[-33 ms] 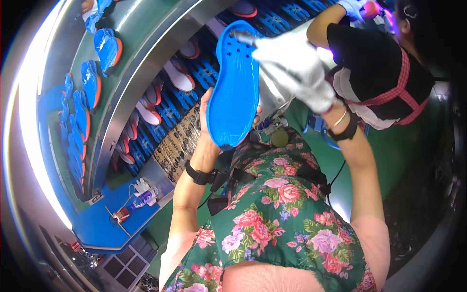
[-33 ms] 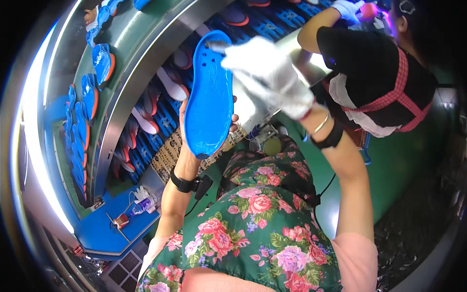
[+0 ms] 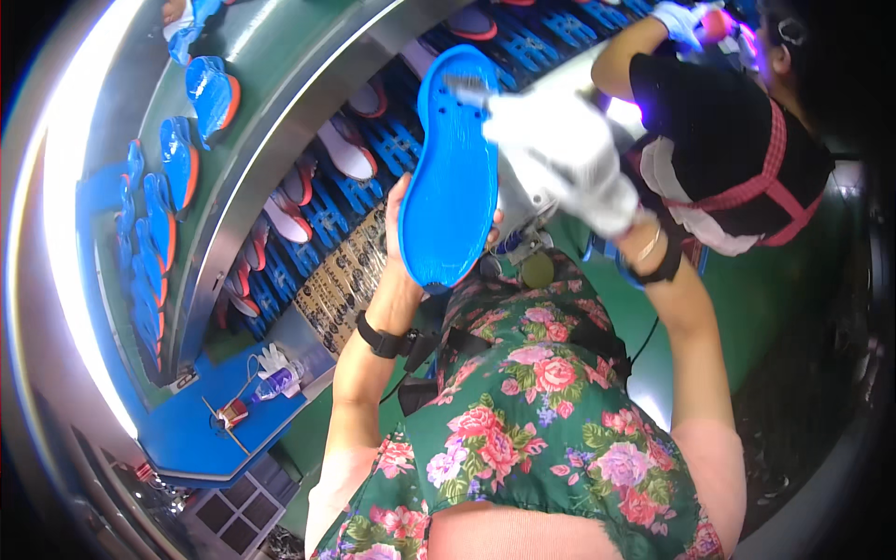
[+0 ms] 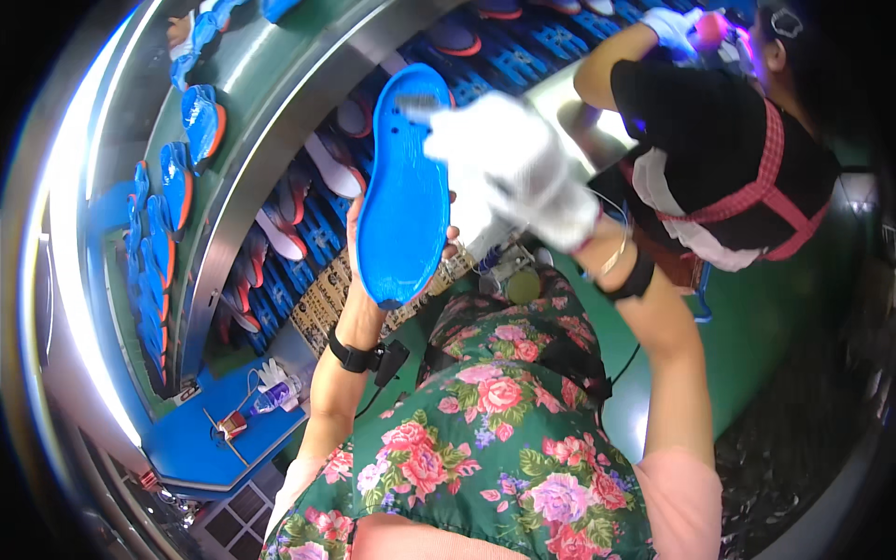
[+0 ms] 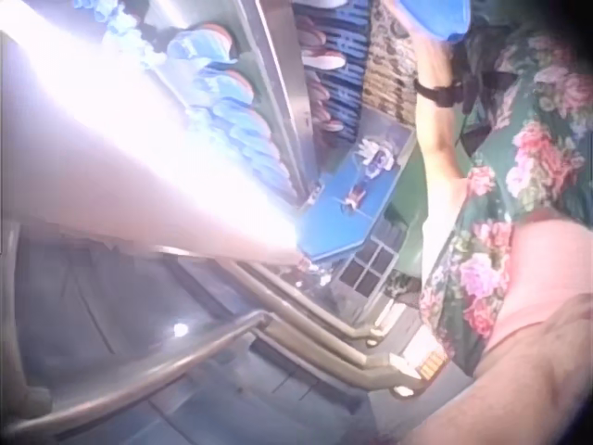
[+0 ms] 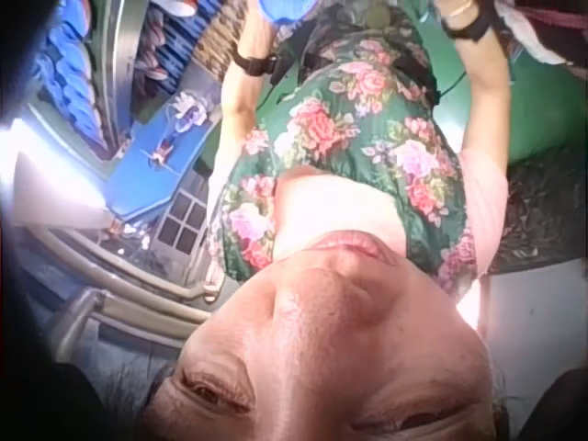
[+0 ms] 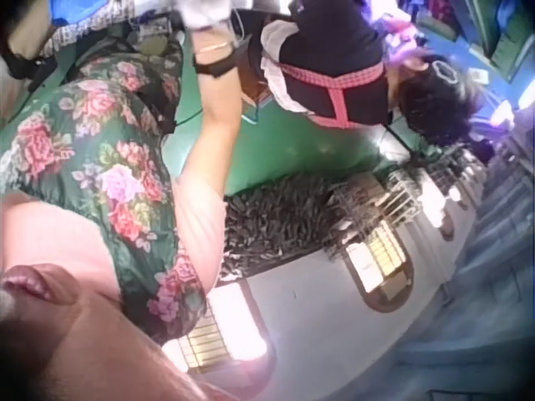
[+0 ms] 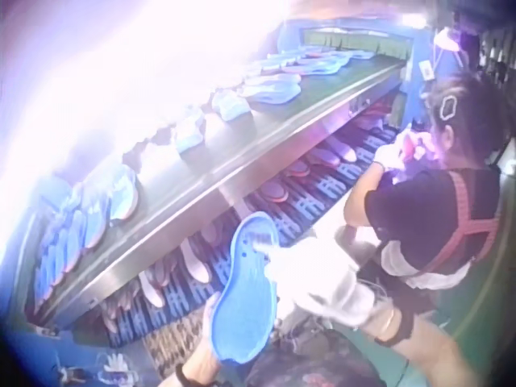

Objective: Apply glue or sealant to blue shoe soles using a brush tool.

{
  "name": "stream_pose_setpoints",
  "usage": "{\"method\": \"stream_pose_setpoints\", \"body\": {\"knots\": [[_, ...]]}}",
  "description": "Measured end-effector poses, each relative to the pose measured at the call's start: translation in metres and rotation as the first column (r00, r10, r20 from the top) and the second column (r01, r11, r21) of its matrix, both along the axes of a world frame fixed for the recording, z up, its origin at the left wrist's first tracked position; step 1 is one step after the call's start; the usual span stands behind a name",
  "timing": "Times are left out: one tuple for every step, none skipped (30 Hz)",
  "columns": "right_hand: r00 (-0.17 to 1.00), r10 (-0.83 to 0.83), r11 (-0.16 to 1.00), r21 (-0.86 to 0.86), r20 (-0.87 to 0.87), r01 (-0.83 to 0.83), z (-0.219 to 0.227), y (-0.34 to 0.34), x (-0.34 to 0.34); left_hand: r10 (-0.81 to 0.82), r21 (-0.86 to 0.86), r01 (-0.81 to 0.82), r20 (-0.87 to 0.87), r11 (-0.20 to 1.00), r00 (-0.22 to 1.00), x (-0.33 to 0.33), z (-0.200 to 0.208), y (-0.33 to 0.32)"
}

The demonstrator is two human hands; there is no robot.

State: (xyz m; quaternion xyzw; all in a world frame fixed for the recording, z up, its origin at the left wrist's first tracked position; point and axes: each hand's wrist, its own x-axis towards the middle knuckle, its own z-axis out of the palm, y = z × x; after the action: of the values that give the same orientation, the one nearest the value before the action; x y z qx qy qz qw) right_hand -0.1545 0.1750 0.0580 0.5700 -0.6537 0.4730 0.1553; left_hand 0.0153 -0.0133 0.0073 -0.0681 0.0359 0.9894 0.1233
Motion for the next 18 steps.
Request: {"method": "stream_pose_setpoints", "body": {"knots": [[0.996,-0.042,0.998,-0.052,-0.081,0.038,-0.01,-0.002,0.014,-0.012,0.041,0.011,0.019,0.999,1.0,0.001,0.003,0.002],[1.0,0.025,0.999,-0.038,-0.019,-0.025,-0.005,-0.001,0.036,-0.016,0.075,0.013,0.041,0.997,0.999,0.003,0.011,-0.001],[0.995,0.081,0.995,0.046,0.06,-0.084,-0.007,0.002,0.06,0.163,-0.129,-0.131,0.276,0.983,0.947,0.007,-0.008,-0.02],[0.943,0.244,0.97,-0.04,0.225,-0.241,-0.003,0.009,0.072,0.078,-0.06,-0.068,0.183,0.996,0.98,0.002,0.003,-0.013],[0.878,0.344,0.935,-0.037,0.331,-0.352,0.002,0.012,0.079,-0.046,0.027,0.046,0.012,0.999,0.999,0.002,-0.008,-0.021],[0.642,0.405,0.89,-0.121,0.65,-0.439,0.008,0.017,0.083,-0.164,0.095,0.181,-0.161,0.979,0.973,0.0,-0.009,-0.023],[0.776,0.341,0.932,-0.084,0.531,-0.352,0.012,0.015,0.077,0.066,-0.04,-0.065,0.008,0.997,0.998,0.004,-0.005,-0.014],[0.881,0.258,0.965,-0.064,0.397,-0.253,0.017,0.012,0.068,0.089,-0.059,-0.084,0.092,0.995,0.992,0.008,-0.004,-0.019],[0.953,0.156,0.988,-0.025,0.26,-0.155,0.027,0.007,0.061,0.118,-0.071,-0.111,0.102,0.991,0.988,0.011,-0.01,-0.026],[0.902,0.153,0.988,-0.034,0.403,-0.152,0.022,0.005,0.056,0.136,-0.075,-0.128,0.113,0.989,0.984,0.008,-0.015,-0.028],[0.922,0.161,0.986,-0.008,0.352,-0.169,0.022,0.004,0.056,0.239,-0.271,-0.185,0.181,0.945,0.954,0.005,-0.019,-0.029],[0.941,0.162,0.984,0.024,0.296,-0.177,0.022,0.006,0.053,0.233,-0.275,-0.182,0.165,0.944,0.958,-0.002,-0.013,-0.025],[0.858,0.24,0.968,-0.045,0.455,-0.246,0.022,0.008,0.056,0.188,-0.155,-0.176,0.069,0.972,0.98,-0.002,-0.003,-0.019],[0.683,0.343,0.918,-0.077,0.644,-0.389,0.022,0.016,0.056,0.152,-0.035,-0.153,-0.033,0.988,0.988,-0.004,0.004,-0.017],[0.619,0.339,0.923,-0.123,0.708,-0.364,0.024,0.024,0.057,-0.041,0.106,0.058,-0.151,0.993,0.988,-0.001,0.004,-0.028],[0.545,0.334,0.927,-0.164,0.769,-0.337,0.02,0.032,0.056,0.199,-0.055,-0.203,-0.081,0.978,0.977,-0.002,0.022,-0.018],[0.526,0.319,0.944,-0.217,0.789,-0.247,0.014,0.039,0.05,0.223,-0.103,-0.238,-0.141,0.966,0.965,-0.002,0.032,-0.018],[0.474,0.264,0.964,-0.223,0.84,-0.143,0.012,0.048,0.046,0.239,-0.148,-0.271,-0.202,0.951,0.95,-0.003,0.042,-0.024]]}}
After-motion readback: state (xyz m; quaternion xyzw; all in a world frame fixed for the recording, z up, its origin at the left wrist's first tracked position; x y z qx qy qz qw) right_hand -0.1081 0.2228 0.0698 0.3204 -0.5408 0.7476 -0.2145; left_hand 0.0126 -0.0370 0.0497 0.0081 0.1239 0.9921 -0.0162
